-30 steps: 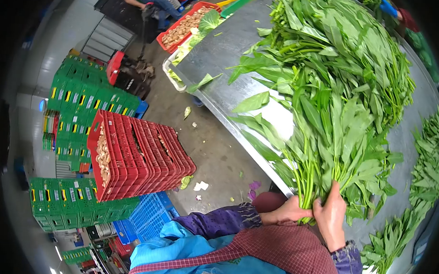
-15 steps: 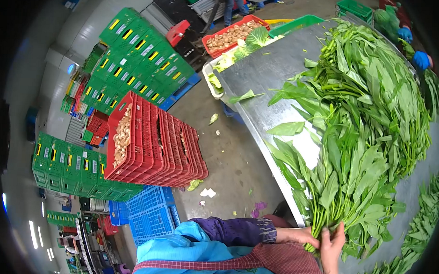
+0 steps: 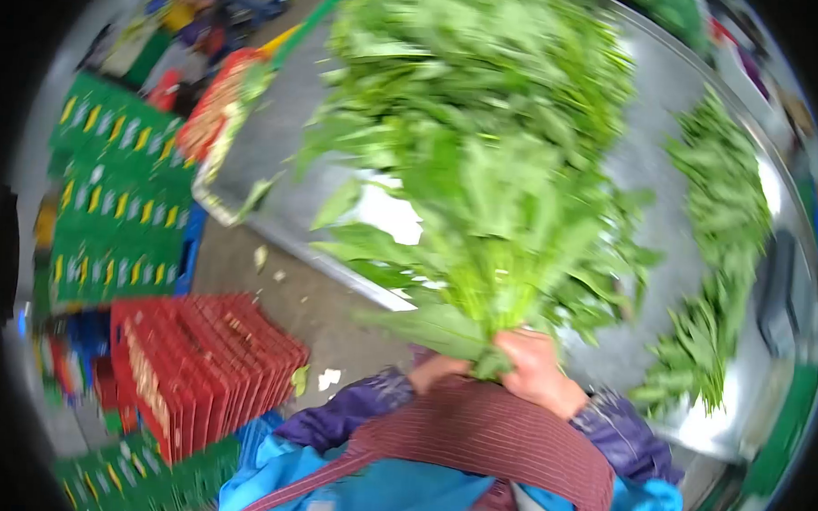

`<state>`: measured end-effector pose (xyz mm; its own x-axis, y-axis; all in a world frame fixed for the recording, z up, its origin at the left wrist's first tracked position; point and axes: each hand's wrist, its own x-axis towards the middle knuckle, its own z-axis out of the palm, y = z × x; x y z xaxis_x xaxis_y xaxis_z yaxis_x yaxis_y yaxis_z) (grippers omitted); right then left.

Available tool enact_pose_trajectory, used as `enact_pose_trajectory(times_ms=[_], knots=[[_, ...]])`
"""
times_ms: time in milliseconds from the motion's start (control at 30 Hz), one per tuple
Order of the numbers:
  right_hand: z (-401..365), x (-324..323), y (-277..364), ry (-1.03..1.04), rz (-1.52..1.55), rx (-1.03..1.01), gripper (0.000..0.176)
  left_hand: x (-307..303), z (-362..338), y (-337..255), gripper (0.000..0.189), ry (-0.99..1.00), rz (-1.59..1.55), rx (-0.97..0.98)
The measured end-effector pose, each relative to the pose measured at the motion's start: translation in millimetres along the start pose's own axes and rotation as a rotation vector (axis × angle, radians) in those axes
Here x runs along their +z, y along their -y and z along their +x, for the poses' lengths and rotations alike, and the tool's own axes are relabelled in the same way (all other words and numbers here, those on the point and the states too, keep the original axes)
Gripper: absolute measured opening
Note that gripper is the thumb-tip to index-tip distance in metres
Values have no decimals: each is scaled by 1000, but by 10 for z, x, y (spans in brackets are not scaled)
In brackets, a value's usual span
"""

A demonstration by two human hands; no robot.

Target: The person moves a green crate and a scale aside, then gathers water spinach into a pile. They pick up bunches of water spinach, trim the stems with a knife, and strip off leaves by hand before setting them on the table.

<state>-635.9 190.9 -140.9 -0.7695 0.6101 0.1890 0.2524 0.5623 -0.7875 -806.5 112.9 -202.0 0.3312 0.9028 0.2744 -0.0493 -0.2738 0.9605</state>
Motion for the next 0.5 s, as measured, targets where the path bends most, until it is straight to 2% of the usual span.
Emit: enact_pose_trajectory(times_ms=[67,100,167,200,233,267,300,367,400,433,500], knots=[[21,51,-10,80,14,-56,22,62,-2,134,41,-51,-392,-298],[82,86,-23,55,-5,-19,22,60,18,223,42,-118,-613,-455],[230,88,-89,73,108,-78,21,59,71,351,43,-265,-886,-647],[-71,-181,-95,28,105,-57,21,273,157,363,44,-297,-946,-696],[-108,-241,-8,125,175,-44,17,323,153,423,45,-290,-1102,-638],[-109,-304,57,229,250,-37,14,325,157,562,52,-98,-1799,-393],[-158,-374,99,217,248,-34,14,328,162,479,52,-88,-1796,-403],[-206,-560,73,-92,222,57,15,259,182,172,63,-222,-1536,-652],[-241,-658,-46,-187,285,394,19,249,176,74,68,-287,-1397,-764],[-255,-762,-202,-277,345,734,23,250,182,34,68,-285,-1396,-770],[-133,-914,-614,-307,-311,637,32,218,273,24,69,-269,-1326,-795]])
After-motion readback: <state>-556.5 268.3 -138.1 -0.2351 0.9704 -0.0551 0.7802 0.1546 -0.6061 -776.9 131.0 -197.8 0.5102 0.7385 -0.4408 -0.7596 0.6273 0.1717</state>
